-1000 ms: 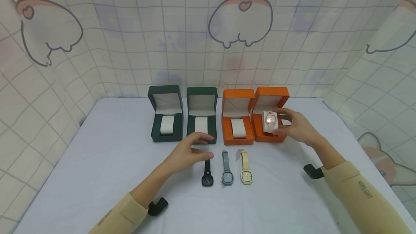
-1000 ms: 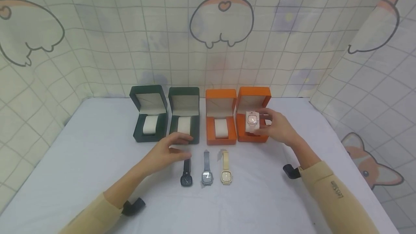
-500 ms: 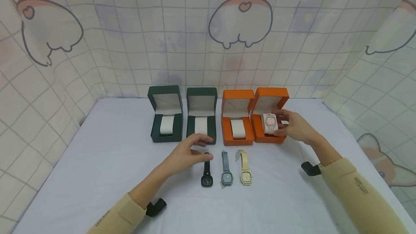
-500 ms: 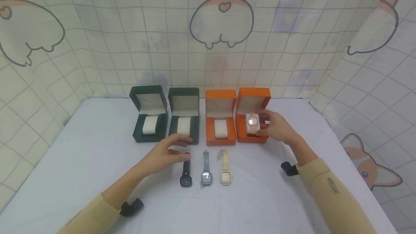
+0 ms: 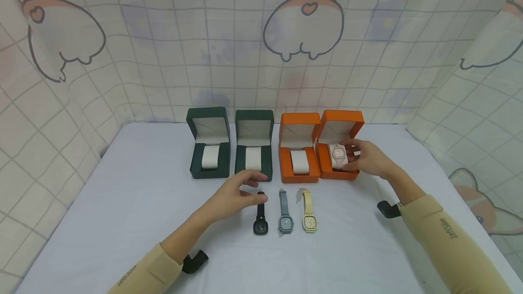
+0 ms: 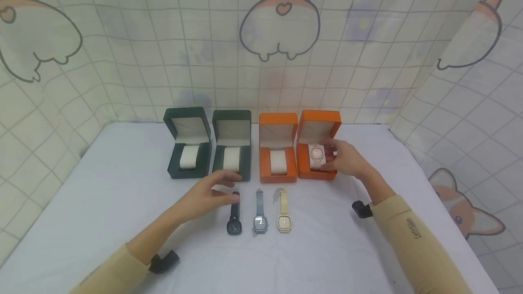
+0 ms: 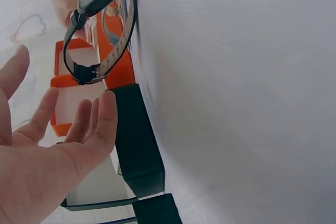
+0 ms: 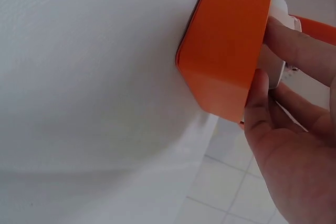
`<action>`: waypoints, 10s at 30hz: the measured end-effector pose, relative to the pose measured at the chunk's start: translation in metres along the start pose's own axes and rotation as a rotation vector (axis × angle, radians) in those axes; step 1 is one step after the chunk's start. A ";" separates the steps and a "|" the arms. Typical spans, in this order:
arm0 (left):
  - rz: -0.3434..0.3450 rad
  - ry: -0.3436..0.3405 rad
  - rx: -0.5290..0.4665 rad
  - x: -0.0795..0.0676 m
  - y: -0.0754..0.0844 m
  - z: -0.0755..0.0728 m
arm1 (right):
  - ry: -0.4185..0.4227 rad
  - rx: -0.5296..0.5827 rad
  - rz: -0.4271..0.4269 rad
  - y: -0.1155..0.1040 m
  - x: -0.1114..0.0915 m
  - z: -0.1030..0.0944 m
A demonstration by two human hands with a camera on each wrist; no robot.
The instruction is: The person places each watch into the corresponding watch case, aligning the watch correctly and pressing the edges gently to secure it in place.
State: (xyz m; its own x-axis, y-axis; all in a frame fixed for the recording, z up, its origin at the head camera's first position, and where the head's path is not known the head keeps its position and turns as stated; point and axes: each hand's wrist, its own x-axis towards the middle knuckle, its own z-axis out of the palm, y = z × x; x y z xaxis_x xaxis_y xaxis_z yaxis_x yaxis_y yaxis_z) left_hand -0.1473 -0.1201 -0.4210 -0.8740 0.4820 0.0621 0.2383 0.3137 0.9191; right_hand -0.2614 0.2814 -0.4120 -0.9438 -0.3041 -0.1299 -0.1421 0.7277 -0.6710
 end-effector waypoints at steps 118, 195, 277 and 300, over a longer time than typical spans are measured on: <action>-0.207 -0.011 0.059 -0.023 0.000 0.015 | -0.067 -0.262 -0.252 -0.092 0.028 0.060; -0.085 0.200 -0.120 0.002 0.018 0.015 | -0.007 0.074 -0.491 -0.105 -0.029 0.101; 0.201 0.293 0.124 0.020 0.023 0.023 | -0.142 0.544 -0.279 -0.096 -0.024 0.091; 0.346 0.407 0.238 0.030 0.026 0.024 | -0.077 0.600 -0.264 -0.104 -0.023 0.090</action>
State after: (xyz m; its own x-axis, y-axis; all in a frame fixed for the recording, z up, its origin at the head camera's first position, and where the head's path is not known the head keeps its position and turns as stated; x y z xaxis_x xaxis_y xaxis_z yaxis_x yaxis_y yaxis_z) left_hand -0.1568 -0.0783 -0.4041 -0.8094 0.2505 0.5311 0.5864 0.3922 0.7087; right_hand -0.1979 0.1571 -0.4051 -0.8727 -0.4848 0.0584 -0.1540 0.1598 -0.9751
